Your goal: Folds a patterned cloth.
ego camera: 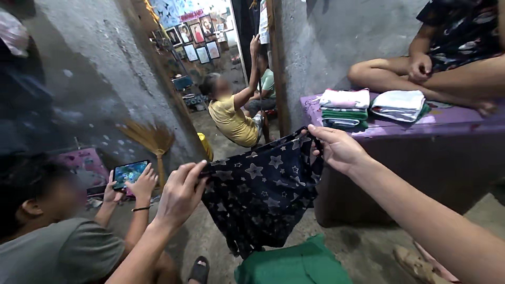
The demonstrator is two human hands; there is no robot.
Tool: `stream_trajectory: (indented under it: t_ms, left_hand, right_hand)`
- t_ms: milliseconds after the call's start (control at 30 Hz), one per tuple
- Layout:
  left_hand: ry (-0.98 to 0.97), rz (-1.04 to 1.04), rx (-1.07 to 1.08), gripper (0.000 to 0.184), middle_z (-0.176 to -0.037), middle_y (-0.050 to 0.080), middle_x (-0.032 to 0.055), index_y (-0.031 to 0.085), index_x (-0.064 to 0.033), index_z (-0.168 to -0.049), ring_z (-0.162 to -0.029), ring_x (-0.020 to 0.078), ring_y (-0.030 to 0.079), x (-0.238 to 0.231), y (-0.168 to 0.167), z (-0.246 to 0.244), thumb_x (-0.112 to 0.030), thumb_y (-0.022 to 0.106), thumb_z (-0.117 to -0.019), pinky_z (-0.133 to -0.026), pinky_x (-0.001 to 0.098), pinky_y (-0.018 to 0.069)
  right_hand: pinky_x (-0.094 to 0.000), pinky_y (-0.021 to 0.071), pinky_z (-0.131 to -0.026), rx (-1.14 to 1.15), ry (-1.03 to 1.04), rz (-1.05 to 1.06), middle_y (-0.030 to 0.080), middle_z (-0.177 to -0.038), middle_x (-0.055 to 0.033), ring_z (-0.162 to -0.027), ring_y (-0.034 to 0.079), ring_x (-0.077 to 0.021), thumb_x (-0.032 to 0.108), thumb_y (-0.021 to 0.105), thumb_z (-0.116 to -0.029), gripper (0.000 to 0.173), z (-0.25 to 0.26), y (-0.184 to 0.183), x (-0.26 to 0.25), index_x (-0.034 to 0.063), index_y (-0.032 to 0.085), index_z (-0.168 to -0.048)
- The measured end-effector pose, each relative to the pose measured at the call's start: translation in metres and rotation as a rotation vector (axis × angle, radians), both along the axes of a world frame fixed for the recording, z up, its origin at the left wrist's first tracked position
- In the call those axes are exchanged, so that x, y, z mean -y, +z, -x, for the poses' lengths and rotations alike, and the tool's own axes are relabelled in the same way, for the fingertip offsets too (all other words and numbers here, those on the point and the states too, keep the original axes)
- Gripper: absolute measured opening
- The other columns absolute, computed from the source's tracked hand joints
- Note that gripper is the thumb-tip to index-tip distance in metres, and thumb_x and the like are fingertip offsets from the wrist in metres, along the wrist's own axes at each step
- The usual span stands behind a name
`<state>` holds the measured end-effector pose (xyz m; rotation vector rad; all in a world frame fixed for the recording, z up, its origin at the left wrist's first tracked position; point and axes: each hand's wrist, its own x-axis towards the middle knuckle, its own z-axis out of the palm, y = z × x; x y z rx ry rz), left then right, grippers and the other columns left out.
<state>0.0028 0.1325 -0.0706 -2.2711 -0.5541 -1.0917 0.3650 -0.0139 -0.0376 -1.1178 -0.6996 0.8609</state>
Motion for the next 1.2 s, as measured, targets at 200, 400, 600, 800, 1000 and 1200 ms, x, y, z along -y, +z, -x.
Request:
stream_trajectory:
  t_ms: [200,400,600,800,1000,1200]
  left_hand:
    - [0.223,0.461,0.131,0.027,-0.111,0.064,0.0297,0.072,0.0015,-0.112,-0.1,0.0509,0.063,-0.012,0.009,0.007,0.011,0.066,-0.0868,-0.081,0.0699,0.0469]
    - [0.282,0.485,0.323,0.021,-0.117,0.063,0.0284,0.072,0.0025,-0.106,-0.109,0.0485,0.06,-0.059,0.005,0.056,0.006,0.061,-0.0881,-0.091,0.0685,0.0452]
    - [0.297,0.404,0.298,0.018,-0.123,0.056,0.0327,0.07,0.0073,-0.106,-0.113,0.0515,0.056,-0.055,0.014,0.062,0.008,0.06,-0.0904,-0.095,0.0662,0.0458]
    - [0.364,0.392,0.111,0.013,-0.12,0.059,0.0305,0.072,0.0057,-0.098,-0.113,0.0535,0.054,-0.058,0.017,0.048,0.008,0.062,-0.0911,-0.093,0.0662,0.0469]
    - [0.257,0.417,0.229,0.022,-0.118,0.063,0.033,0.066,0.0085,-0.115,-0.111,0.053,0.06,-0.041,0.102,0.044,0.002,0.054,-0.0976,-0.094,0.0711,0.0446]
    - [-0.405,0.473,0.649,0.03,-0.119,0.069,0.0035,0.054,-0.0107,-0.133,-0.099,0.0166,0.072,-0.078,0.104,0.13,-0.014,0.058,-0.1032,-0.079,0.0358,0.064]
  right_hand:
    - [-0.0228,0.0486,-0.057,0.106,0.292,0.034,0.063,-0.08,-0.0023,-0.062,0.055,-0.0085,0.017,0.057,-0.1043,0.022,0.044,-0.017,0.008,0.0041,0.074,-0.109]
    - [-0.0306,0.0577,-0.084,0.168,0.197,-0.185,0.07,-0.108,-0.0077,-0.091,0.068,-0.0139,0.001,0.046,-0.1035,0.031,0.007,-0.003,0.006,0.001,0.064,-0.128]
    - [-0.0284,0.0577,-0.082,0.284,0.083,-0.199,0.073,-0.103,-0.005,-0.092,0.069,-0.0124,0.002,0.049,-0.1041,0.027,-0.014,0.012,0.005,0.0049,0.068,-0.123]
    - [-0.0251,0.0536,-0.068,0.529,0.119,0.086,0.074,-0.097,-0.0062,-0.077,0.067,-0.0103,0.003,0.056,-0.1025,0.022,-0.03,-0.013,-0.017,0.0032,0.067,-0.121]
    - [-0.0298,0.0592,-0.081,0.617,0.056,-0.274,0.071,-0.102,-0.0052,-0.086,0.069,-0.0111,0.0,0.054,-0.101,0.021,-0.035,0.044,-0.005,-0.0004,0.066,-0.118]
    - [-0.0344,0.0527,-0.101,0.879,-0.483,-0.73,0.037,-0.157,-0.0072,-0.131,0.052,-0.0161,0.044,0.087,-0.0774,0.109,0.019,0.022,0.023,0.008,0.023,-0.158]
